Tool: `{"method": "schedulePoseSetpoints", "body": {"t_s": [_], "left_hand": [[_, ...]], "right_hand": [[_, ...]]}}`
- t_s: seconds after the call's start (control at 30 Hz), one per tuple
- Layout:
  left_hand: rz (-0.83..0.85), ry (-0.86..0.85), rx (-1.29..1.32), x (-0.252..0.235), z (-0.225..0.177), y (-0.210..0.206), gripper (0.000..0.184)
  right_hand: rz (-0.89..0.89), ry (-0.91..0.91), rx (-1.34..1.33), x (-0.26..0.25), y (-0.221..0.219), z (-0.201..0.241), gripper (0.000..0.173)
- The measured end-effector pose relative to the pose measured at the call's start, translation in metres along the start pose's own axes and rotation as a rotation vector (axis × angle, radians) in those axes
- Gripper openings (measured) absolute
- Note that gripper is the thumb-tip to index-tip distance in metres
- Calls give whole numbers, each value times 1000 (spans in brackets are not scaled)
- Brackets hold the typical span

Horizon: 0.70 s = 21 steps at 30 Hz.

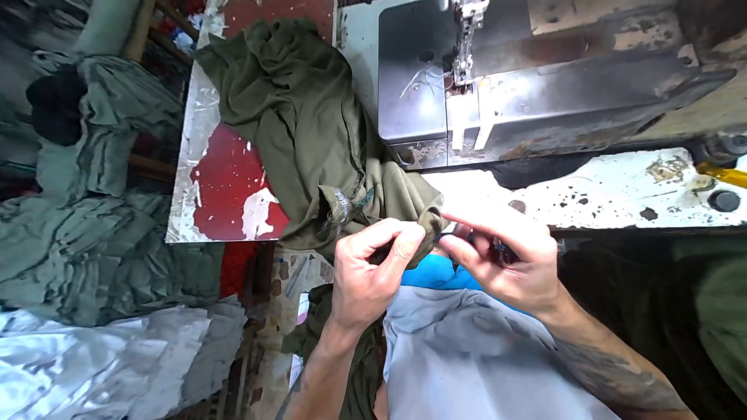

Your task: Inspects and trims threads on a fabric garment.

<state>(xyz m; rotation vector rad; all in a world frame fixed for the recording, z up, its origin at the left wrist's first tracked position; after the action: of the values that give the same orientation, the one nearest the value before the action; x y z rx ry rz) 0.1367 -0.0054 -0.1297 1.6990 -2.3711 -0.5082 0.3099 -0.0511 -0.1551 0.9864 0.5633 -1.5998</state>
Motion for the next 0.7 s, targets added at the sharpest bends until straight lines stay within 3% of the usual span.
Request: {"method": "schedulePoseSetpoints", "body": {"t_s": [0.23, 0.37, 0.5, 0.63, 0.7], "left_hand": [[-22, 10, -53, 2, 0, -1, 18], [-34, 51, -65, -1, 2, -3, 19], [-64, 66, -75, -8, 4, -4, 18], [-54, 88, -81, -6, 6, -1, 18], [-40, 116, -73, 0, 5, -1, 20]], "right_hand": [[246, 219, 157, -11, -5, -7, 15], [197, 338, 326, -6, -15, -15, 10], [148, 346, 392, -6, -13, -30, 11], [151, 215, 454, -19, 4, -42, 12], [142, -11, 352, -13, 10, -34, 12]]}}
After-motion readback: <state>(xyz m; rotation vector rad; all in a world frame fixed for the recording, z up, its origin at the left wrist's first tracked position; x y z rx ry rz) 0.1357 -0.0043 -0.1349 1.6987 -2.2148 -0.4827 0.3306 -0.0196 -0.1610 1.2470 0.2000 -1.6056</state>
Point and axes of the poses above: each hand's wrist, its own x-axis away from the middle knuckle, its own y-axis out of the back of the hand, z = x × y, the point moved 3 cm from there along -x, towards the middle knuckle, and after that the axes turned 15 degrees about y, right-handed, at the moved point
